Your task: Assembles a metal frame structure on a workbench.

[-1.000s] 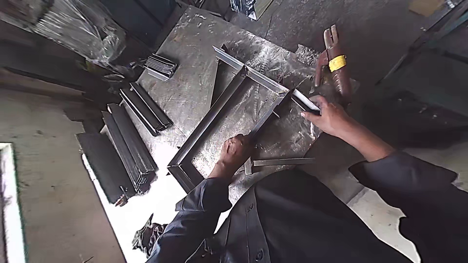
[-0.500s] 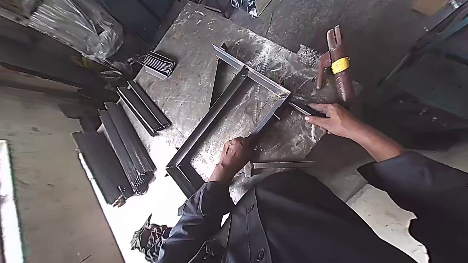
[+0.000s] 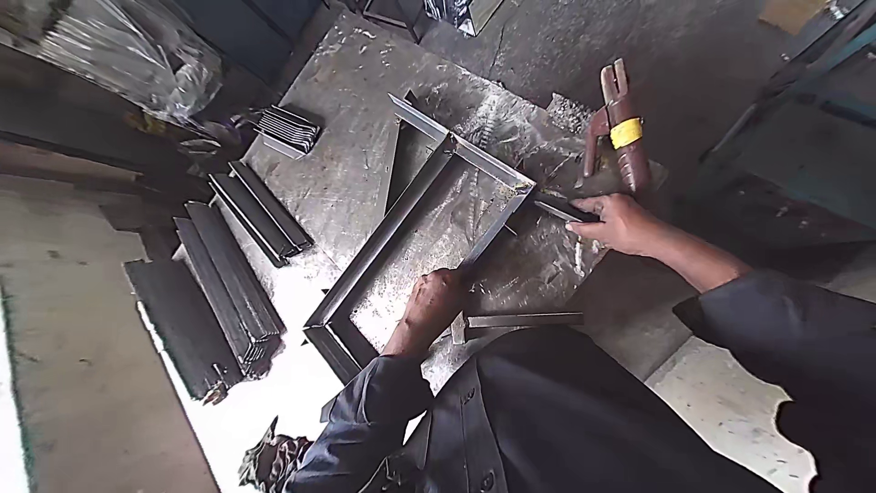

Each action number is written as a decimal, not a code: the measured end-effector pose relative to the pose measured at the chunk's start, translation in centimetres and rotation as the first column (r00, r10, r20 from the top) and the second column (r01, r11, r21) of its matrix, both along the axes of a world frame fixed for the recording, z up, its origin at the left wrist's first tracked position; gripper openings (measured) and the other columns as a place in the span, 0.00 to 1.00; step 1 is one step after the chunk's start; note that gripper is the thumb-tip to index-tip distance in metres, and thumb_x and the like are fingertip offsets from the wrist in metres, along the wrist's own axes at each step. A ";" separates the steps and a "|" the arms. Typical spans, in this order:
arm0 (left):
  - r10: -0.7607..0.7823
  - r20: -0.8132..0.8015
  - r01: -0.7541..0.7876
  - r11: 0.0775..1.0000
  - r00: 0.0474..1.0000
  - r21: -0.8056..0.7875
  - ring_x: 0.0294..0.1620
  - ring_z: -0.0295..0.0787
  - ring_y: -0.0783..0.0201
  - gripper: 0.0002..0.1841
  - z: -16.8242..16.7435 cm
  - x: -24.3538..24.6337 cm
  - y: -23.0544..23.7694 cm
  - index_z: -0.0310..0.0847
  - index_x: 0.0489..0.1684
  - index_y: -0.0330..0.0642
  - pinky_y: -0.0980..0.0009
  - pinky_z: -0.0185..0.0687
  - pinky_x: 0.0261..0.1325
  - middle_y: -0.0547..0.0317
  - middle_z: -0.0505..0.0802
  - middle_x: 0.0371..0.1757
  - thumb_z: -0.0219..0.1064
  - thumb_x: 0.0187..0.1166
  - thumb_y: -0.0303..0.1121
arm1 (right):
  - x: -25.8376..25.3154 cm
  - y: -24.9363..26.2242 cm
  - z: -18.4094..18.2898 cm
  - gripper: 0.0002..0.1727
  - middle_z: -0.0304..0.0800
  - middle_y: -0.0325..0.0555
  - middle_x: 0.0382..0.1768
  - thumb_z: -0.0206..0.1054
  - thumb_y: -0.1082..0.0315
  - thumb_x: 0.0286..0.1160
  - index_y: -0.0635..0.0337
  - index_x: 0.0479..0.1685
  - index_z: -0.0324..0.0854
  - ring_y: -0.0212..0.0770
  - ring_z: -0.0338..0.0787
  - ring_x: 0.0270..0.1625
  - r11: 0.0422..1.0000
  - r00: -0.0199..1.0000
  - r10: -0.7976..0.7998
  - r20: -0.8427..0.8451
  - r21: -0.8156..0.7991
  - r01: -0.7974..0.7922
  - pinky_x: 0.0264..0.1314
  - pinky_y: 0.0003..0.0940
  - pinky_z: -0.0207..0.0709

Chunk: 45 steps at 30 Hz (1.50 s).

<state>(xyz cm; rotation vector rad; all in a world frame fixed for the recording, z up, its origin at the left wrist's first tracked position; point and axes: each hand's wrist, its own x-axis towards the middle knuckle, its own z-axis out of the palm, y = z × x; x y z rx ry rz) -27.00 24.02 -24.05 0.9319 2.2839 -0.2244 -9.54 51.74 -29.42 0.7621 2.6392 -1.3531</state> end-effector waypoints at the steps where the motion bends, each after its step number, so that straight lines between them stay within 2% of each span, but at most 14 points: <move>1: -0.003 -0.001 0.003 1.000 1.000 0.001 0.60 0.91 0.41 0.18 0.0 0.0 -0.1 0.90 0.52 0.44 0.36 0.81 0.63 0.44 0.95 0.53 0.60 0.87 0.46 | -0.1 -0.3 -0.1 0.25 0.93 0.60 0.58 0.73 0.59 0.79 0.64 0.71 0.84 0.55 0.92 0.62 1.000 1.000 -0.004 0.008 0.025 0.003 0.70 0.58 0.78; 6: -0.040 -0.005 0.040 0.999 0.999 -0.003 0.59 0.92 0.40 0.18 0.0 -0.2 -0.1 0.90 0.51 0.44 0.36 0.82 0.61 0.44 0.95 0.50 0.59 0.87 0.46 | -0.4 -2.4 0.9 0.29 0.93 0.60 0.53 0.63 0.50 0.86 0.53 0.81 0.76 0.63 0.92 0.56 0.921 0.973 0.017 0.231 0.374 -0.105 0.57 0.63 0.83; 9: -0.039 -0.002 0.039 0.999 0.999 -0.014 0.58 0.92 0.41 0.17 0.2 -0.2 0.0 0.90 0.52 0.46 0.37 0.83 0.61 0.45 0.95 0.50 0.59 0.87 0.46 | -0.5 -3.2 2.0 0.29 0.92 0.63 0.48 0.60 0.50 0.88 0.52 0.83 0.73 0.66 0.92 0.53 0.890 0.953 0.010 0.304 0.432 -0.147 0.51 0.64 0.83; 12: -0.019 0.006 0.019 1.000 1.000 -0.015 0.59 0.92 0.42 0.19 0.2 -0.2 0.0 0.90 0.50 0.45 0.37 0.82 0.62 0.45 0.95 0.50 0.59 0.87 0.48 | -0.4 -2.9 1.5 0.29 0.92 0.61 0.49 0.60 0.50 0.88 0.52 0.84 0.73 0.65 0.92 0.53 0.900 0.957 0.020 0.290 0.412 -0.143 0.51 0.63 0.84; 16: -0.013 0.018 0.013 1.000 1.000 -0.011 0.59 0.92 0.42 0.19 0.3 -0.3 -0.1 0.91 0.48 0.44 0.36 0.81 0.62 0.45 0.95 0.49 0.59 0.87 0.48 | -0.3 -1.6 0.0 0.27 0.93 0.61 0.53 0.68 0.53 0.83 0.57 0.76 0.81 0.61 0.92 0.57 0.988 0.995 0.001 0.099 0.154 -0.016 0.63 0.64 0.79; 18: -0.006 0.015 0.006 1.000 1.000 -0.002 0.58 0.92 0.42 0.19 0.3 -0.4 0.0 0.91 0.46 0.44 0.36 0.82 0.62 0.45 0.95 0.49 0.59 0.86 0.48 | -0.4 -2.0 -0.7 0.27 0.94 0.61 0.52 0.68 0.53 0.83 0.59 0.75 0.81 0.62 0.93 0.55 0.979 0.998 -0.016 0.064 0.203 0.003 0.60 0.65 0.80; 22: 0.015 0.030 -0.014 1.000 0.999 -0.013 0.59 0.92 0.42 0.20 0.6 -0.4 0.2 0.90 0.46 0.43 0.36 0.82 0.62 0.44 0.95 0.50 0.59 0.86 0.50 | -1.4 -2.3 2.0 0.28 0.92 0.62 0.50 0.63 0.49 0.86 0.56 0.76 0.80 0.65 0.91 0.56 0.923 0.960 0.031 0.279 0.360 -0.134 0.57 0.65 0.81; 26: -0.005 0.026 0.006 1.000 1.000 -0.016 0.59 0.92 0.43 0.20 0.9 -0.5 0.0 0.91 0.47 0.43 0.37 0.82 0.63 0.44 0.95 0.50 0.60 0.86 0.49 | -3.3 -2.3 6.8 0.20 0.90 0.58 0.41 0.68 0.49 0.80 0.58 0.51 0.87 0.63 0.91 0.48 0.901 0.900 0.052 0.434 0.369 -0.230 0.46 0.66 0.82; 30: -0.026 0.016 0.026 1.000 1.000 0.006 0.58 0.92 0.42 0.20 0.3 -0.5 -0.3 0.91 0.46 0.45 0.36 0.82 0.61 0.45 0.96 0.48 0.58 0.87 0.50 | -1.0 -2.9 1.7 0.31 0.91 0.62 0.55 0.69 0.45 0.80 0.56 0.76 0.79 0.65 0.90 0.59 0.964 0.963 -0.046 0.266 0.264 -0.027 0.61 0.69 0.79; 34: 0.010 0.002 -0.010 0.996 1.000 0.094 0.57 0.92 0.40 0.20 0.6 -0.4 -1.7 0.90 0.46 0.40 0.35 0.82 0.60 0.42 0.95 0.49 0.59 0.86 0.48 | 0.2 -5.1 0.2 0.33 0.92 0.63 0.52 0.70 0.41 0.77 0.56 0.73 0.82 0.66 0.91 0.56 0.981 0.982 -0.105 0.160 0.180 0.076 0.59 0.72 0.78; 37: 0.058 -0.062 -0.033 0.936 0.996 0.350 0.54 0.93 0.48 0.21 1.6 -0.3 -3.3 0.90 0.45 0.39 0.44 0.85 0.59 0.48 0.94 0.52 0.65 0.83 0.50 | 2.1 -5.5 1.9 0.24 0.93 0.59 0.53 0.72 0.53 0.78 0.50 0.72 0.84 0.65 0.92 0.54 0.895 0.987 0.066 0.148 0.428 -0.124 0.51 0.69 0.82; 40: -0.001 -0.129 0.083 0.767 0.992 0.636 0.45 0.94 0.56 0.19 2.2 1.5 -3.0 0.91 0.47 0.42 0.54 0.92 0.50 0.53 0.95 0.50 0.70 0.81 0.50 | 2.9 -4.9 4.3 0.21 0.92 0.54 0.49 0.79 0.70 0.66 0.48 0.61 0.91 0.59 0.90 0.56 0.697 0.915 0.402 0.033 0.637 -0.329 0.68 0.63 0.75; 43: -0.146 0.149 0.017 0.768 0.978 0.640 0.44 0.94 0.62 0.24 2.5 3.8 0.7 0.90 0.60 0.43 0.57 0.91 0.53 0.56 0.96 0.47 0.67 0.82 0.55 | 1.8 -5.8 7.2 0.15 0.92 0.49 0.53 0.71 0.77 0.71 0.48 0.50 0.94 0.56 0.87 0.66 0.543 0.777 0.629 -0.021 0.728 -0.420 0.89 0.67 0.55; 45: -0.183 0.409 -0.098 0.811 0.894 0.577 0.39 0.92 0.68 0.20 1.6 4.6 2.6 0.91 0.54 0.42 0.63 0.89 0.51 0.58 0.96 0.41 0.67 0.84 0.49 | 1.4 -6.7 7.5 0.19 0.87 0.50 0.69 0.66 0.77 0.75 0.45 0.57 0.92 0.55 0.78 0.80 0.504 0.739 0.670 -0.062 0.769 -0.392 0.92 0.66 0.49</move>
